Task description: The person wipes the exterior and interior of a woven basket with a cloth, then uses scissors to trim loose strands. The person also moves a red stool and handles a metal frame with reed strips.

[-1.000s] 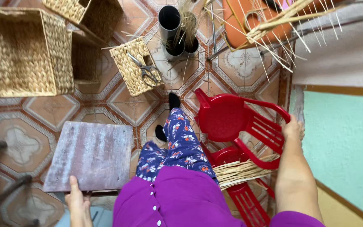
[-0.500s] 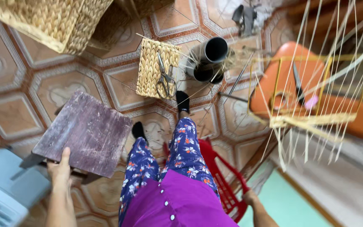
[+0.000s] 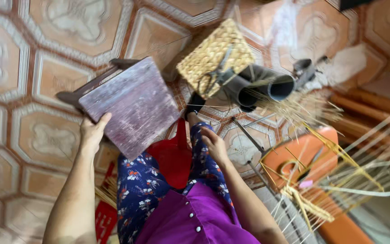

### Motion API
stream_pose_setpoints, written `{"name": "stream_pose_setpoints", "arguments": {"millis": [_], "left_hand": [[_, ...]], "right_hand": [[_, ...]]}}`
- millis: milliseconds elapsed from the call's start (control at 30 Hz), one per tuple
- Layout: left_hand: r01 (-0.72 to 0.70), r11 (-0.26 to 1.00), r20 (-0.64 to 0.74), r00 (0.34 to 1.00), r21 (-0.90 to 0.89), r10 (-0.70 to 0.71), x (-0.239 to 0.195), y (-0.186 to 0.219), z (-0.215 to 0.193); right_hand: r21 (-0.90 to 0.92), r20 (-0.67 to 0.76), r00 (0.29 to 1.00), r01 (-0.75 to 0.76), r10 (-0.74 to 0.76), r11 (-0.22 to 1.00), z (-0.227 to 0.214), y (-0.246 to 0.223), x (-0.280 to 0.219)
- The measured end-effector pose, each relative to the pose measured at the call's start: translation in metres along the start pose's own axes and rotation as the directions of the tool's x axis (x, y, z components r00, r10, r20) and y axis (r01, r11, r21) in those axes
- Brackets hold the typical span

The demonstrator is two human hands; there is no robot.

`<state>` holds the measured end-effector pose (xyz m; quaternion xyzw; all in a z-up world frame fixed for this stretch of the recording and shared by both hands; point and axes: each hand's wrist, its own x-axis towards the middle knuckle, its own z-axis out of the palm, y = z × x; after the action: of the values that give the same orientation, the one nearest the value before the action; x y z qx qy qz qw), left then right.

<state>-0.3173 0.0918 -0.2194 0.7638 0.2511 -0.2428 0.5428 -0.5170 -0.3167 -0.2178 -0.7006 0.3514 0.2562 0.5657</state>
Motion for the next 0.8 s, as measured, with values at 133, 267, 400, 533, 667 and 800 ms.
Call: {"name": "stream_pose_setpoints", "arguments": {"millis": [133, 267, 400, 533, 667, 800], "left_hand": [[0.087, 0.995, 0.091, 0.992, -0.05, -0.082, 0.004, -0.045, -0.015], [0.133, 0.989, 0.226, 0.968, -0.073, -0.113, 0.021, -0.084, -0.026], [0.18, 0.981, 0.35, 0.925, -0.066, -0.146, 0.055, -0.107, -0.021], [0.283, 0.959, 0.197, 0.942, -0.03, -0.272, 0.093, -0.13, 0.004], [0.325, 0.934, -0.027, 0.943, -0.15, -0.332, 0.093, -0.154, 0.027], [-0.163, 0.969, -0.436, 0.87, 0.186, 0.23, 0.025, -0.167, 0.065]], "right_hand": [[-0.286, 0.074, 0.959, 0.284, -0.274, 0.915, 0.063, 0.013, 0.07], [0.127, 0.324, 0.94, 0.069, -0.107, 0.99, 0.094, 0.019, 0.121], [0.274, 0.334, 0.933, -0.234, 0.135, 0.933, 0.109, 0.025, 0.158], [0.337, 0.312, 0.95, -0.138, 0.028, 0.931, 0.13, 0.051, 0.18], [0.335, 0.322, 0.947, -0.113, -0.001, 0.935, 0.142, 0.074, 0.202], [0.265, 0.351, 0.933, -0.175, 0.074, 0.948, 0.131, 0.074, 0.235]]}}
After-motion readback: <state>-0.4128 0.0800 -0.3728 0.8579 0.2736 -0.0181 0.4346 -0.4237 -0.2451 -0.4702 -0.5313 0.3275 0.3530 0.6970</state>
